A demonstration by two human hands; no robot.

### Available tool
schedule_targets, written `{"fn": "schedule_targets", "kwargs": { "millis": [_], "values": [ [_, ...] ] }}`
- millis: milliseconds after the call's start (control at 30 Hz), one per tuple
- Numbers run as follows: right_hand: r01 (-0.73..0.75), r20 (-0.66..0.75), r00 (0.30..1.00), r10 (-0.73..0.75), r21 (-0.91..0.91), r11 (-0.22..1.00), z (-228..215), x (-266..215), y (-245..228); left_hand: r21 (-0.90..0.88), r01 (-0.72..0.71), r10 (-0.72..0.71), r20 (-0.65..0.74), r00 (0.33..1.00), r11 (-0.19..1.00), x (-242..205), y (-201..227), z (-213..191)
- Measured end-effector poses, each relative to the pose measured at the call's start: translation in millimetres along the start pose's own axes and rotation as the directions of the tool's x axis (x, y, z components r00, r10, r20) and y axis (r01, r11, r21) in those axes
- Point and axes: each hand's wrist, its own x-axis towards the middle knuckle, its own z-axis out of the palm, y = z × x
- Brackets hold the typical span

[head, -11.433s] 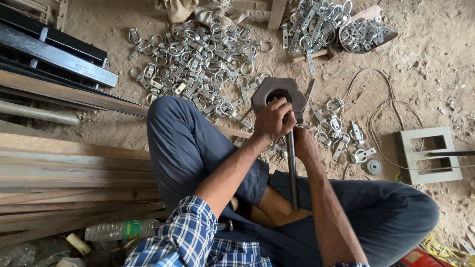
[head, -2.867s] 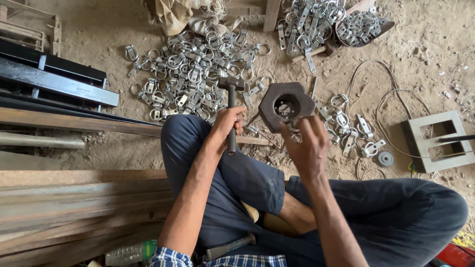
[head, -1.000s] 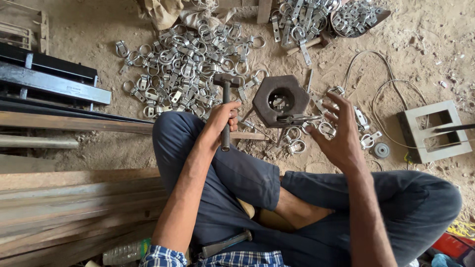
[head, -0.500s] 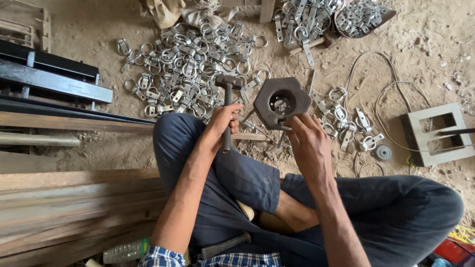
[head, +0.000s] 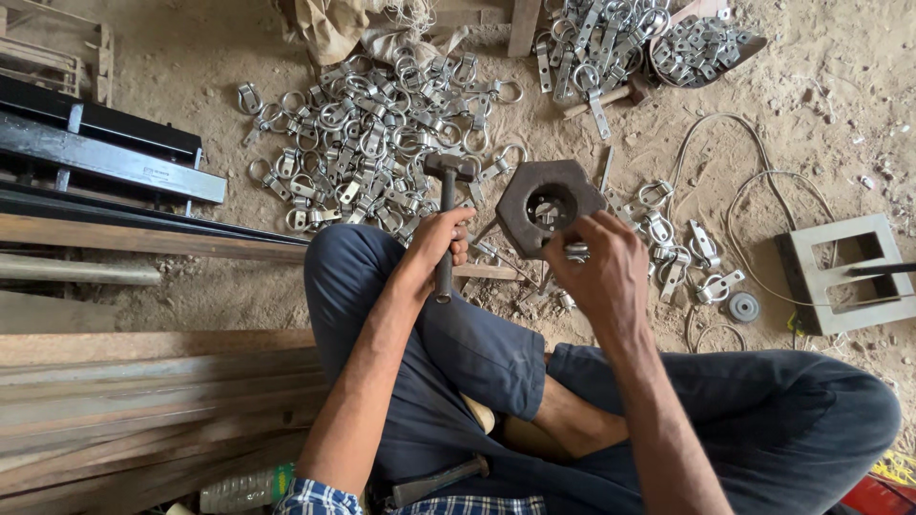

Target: The person sits on the floor and uses a hammer and metal die to shape small metal pieces. They repeatedly pick up metal parts, place them in the die, strike them with the hammer, and then remove the shaped pieces.

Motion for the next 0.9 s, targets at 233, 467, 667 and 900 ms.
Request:
{"fn": "schedule_targets", "kwargs": {
  "millis": [233,467,667,900],
  "values": [
    [-0.051,-0.012,0.999,0.051,-0.023,0.998,4.7,31.6,17.6,0.034,0.004,-0.003,-0.005,1.000,0.999,-2.9,2.2,2.7],
    [-0.066,0.112,0.991,0.076,-0.089,0.994,16.9,71.0,24.7,0.078,-0.007,0.007,-0.011,1.000,0.997,-6.5,4.5,2.8],
    [-0.084,0.159,0.983,0.097,-0.086,0.993,13.2,73.1,23.4,0.083,-0.023,0.024,-0.011,1.000,0.996,-5.5,2.9,2.2],
    [0.014,0.067,0.997,-0.022,0.116,0.993,9.1,51.9,16.5,0.149,-0.016,0.022,-0.039,0.999,0.989,-16.3,10.1,5.0]
  ]
}}
